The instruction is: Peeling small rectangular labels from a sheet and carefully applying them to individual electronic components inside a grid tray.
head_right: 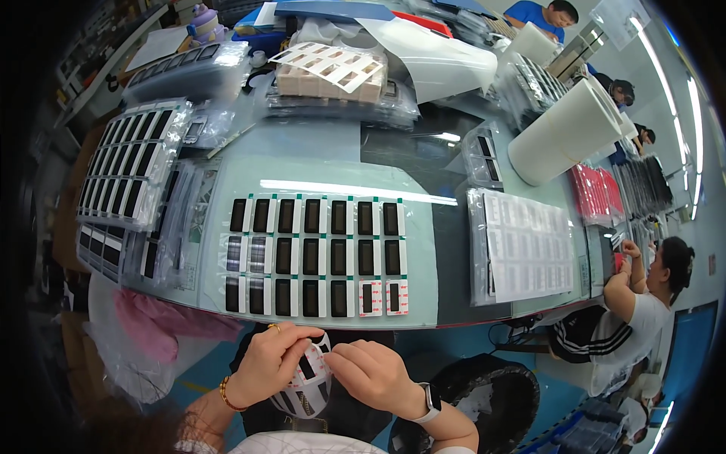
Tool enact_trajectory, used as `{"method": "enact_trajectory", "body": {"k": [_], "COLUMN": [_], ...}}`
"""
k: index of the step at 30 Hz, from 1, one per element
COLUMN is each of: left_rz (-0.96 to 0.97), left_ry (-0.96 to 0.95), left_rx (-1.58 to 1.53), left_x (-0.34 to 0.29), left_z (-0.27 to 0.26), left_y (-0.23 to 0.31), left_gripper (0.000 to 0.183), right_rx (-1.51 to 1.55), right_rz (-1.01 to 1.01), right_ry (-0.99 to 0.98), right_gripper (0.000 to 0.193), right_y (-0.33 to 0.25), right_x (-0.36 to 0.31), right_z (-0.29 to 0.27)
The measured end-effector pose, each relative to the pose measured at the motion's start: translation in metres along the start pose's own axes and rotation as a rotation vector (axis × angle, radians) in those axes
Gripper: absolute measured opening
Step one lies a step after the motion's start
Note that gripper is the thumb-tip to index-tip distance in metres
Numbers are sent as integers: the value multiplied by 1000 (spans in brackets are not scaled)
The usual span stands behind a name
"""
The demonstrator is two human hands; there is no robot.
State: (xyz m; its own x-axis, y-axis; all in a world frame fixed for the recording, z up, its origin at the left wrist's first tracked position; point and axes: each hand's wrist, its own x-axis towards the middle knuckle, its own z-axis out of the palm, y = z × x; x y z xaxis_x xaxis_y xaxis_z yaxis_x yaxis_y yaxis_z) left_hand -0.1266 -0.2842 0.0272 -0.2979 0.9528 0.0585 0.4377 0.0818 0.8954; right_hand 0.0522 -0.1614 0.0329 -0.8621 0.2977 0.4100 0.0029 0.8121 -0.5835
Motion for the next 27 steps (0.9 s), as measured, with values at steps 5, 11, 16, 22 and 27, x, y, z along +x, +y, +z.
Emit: {"method": "enact_trajectory", "body": {"k": [5,11,16,22,27], "left_rz": [27,44,28,46,102], "left_ry": [-75,-32,-14,-66,33], "left_rx": [-115,-40,95,185,271], "left_x": [3,2,-3,-7,-6], "left_z": [-3,1,4,19,25], "left_y": [0,-7,-12,-18,-24], "left_gripper": [33,28,24,25,24], "right_rx": [-72,-78,143,243,437], "right_rz": [-14,-62,48,359,496], "right_ry": [48,40,172,252,217], "right_gripper": [33,32,31,27,25], "right_y": [2,-3,-7,24,47], "right_x": [1,0,1,6,7], "right_z": [3,-2,-17,-16,-4]}}
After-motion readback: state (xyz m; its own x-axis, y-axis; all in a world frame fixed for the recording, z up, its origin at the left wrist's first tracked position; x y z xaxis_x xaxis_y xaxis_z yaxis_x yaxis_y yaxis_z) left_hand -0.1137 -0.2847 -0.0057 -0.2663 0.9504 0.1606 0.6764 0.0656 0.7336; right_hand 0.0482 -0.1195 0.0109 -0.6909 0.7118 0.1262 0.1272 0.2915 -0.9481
